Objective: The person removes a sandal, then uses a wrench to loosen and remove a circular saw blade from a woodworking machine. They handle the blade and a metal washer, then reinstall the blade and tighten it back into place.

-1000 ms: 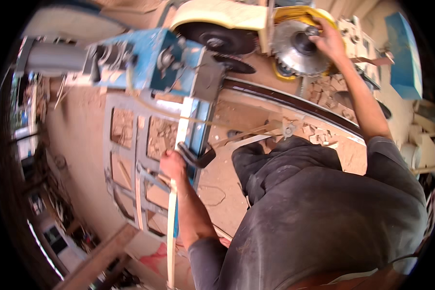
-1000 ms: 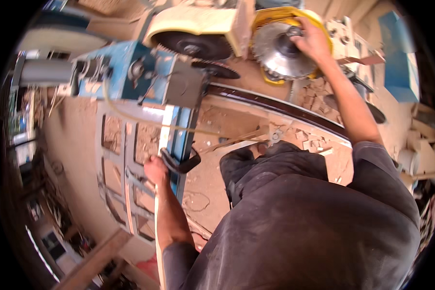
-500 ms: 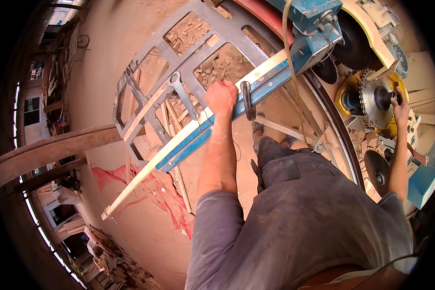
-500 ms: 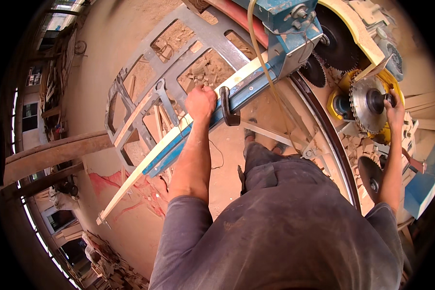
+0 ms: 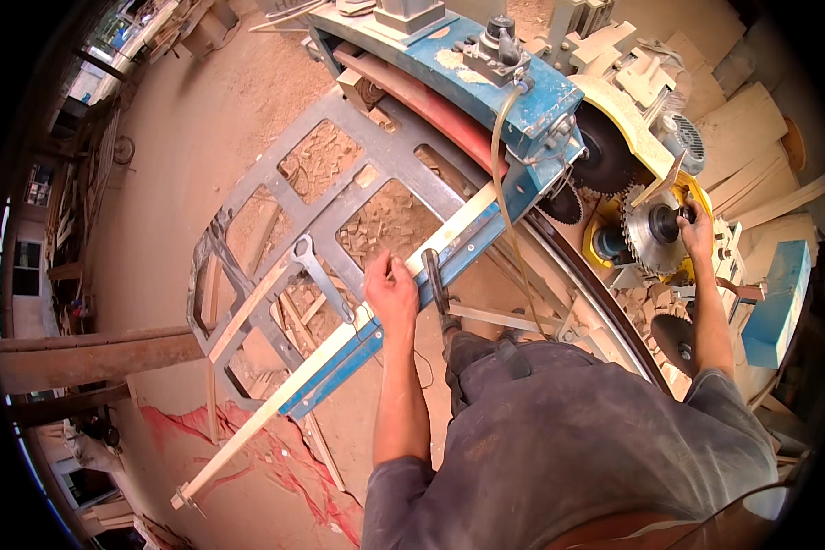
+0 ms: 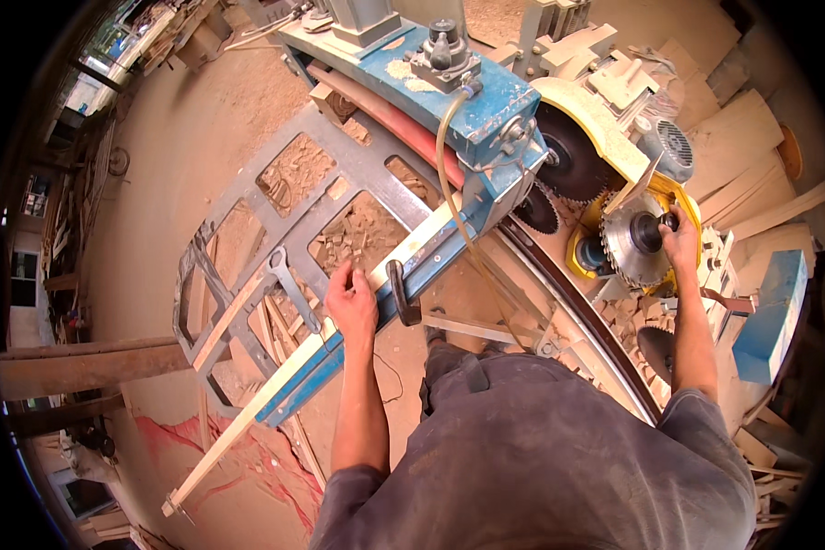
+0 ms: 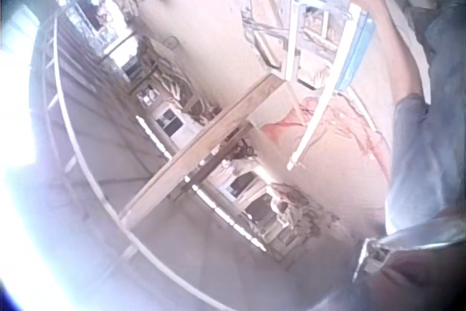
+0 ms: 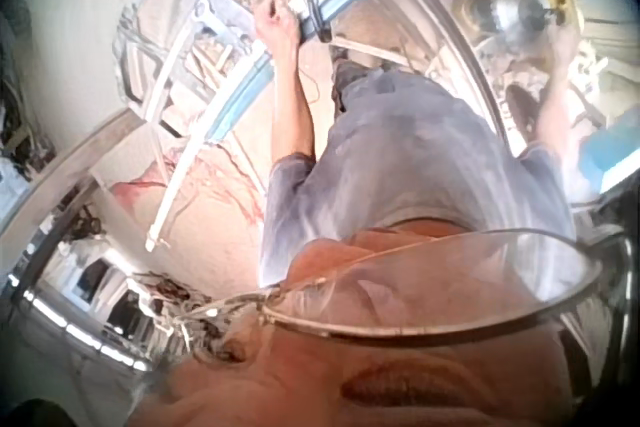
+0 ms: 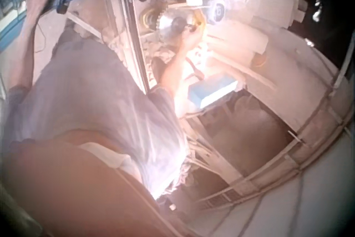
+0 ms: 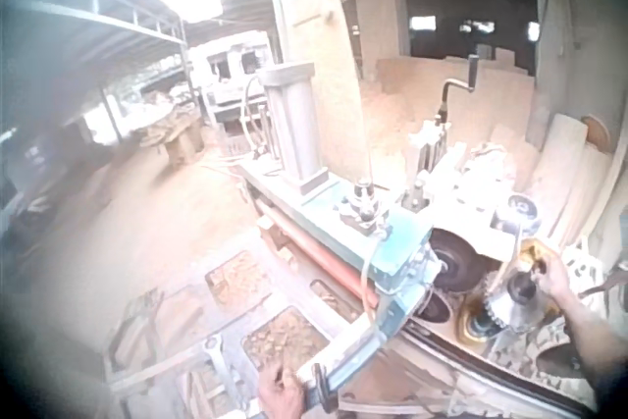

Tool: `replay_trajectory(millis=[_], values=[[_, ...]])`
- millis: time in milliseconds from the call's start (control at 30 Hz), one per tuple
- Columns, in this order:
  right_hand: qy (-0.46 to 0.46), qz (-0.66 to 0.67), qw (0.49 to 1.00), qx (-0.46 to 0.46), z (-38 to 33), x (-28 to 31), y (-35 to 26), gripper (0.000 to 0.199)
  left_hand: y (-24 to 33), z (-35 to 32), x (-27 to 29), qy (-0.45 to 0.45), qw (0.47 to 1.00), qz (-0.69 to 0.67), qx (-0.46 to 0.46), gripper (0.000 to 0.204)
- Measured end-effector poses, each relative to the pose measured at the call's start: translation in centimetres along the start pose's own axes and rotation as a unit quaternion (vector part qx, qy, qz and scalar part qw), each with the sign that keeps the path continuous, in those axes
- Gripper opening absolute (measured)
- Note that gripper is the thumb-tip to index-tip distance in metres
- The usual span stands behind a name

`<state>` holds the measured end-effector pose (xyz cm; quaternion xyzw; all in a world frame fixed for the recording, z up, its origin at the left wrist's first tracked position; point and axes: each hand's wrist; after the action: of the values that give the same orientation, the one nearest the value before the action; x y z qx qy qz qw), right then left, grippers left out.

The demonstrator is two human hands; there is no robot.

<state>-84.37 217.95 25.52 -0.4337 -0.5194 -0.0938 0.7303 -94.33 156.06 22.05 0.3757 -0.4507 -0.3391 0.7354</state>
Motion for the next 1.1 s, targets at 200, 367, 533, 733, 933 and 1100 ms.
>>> replay_trajectory(millis=[200, 367, 533, 733, 933, 1100], values=[[0.023, -0.052, 0.998, -0.026, -0.7, 0.0, -2.0, 0.049, 2.1, 1.2, 8.1, 0.057, 0.98, 0.142, -0.124, 0.026], [0.097, -0.046, 0.994, -0.02, -2.0, -1.8, -1.1, 0.058, -6.6, 2.4, 11.0, 0.012, 0.941, 0.323, -0.105, 0.063], [0.175, -0.09, 0.98, 0.015, -7.6, -3.1, -3.2, 0.074, -9.6, 2.7, 10.9, -0.011, 0.978, -0.054, 0.2, 0.083], [0.109, -0.083, 0.99, -0.044, -15.9, -5.3, -6.4, 0.063, -8.7, 5.2, 11.9, -0.033, 0.806, -0.426, 0.409, 0.03], [-0.001, 0.015, 0.99, -0.141, -23.8, -4.6, -9.5, 0.042, -3.9, 6.4, 11.5, 0.077, 0.904, -0.274, 0.32, 0.031], [-0.168, 0.111, 0.967, -0.157, -28.7, -4.2, -8.9, 0.039, 4.0, 3.4, 10.4, -0.037, 0.99, -0.131, 0.033, 0.028]])
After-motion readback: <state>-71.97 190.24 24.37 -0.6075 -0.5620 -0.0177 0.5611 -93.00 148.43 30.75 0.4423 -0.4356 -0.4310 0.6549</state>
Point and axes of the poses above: each hand's wrist, its own z-axis towards the middle knuckle, its own x-axis out of the back of the hand, y = z × x, and after that the axes turned 12 degrees about -x, right-handed
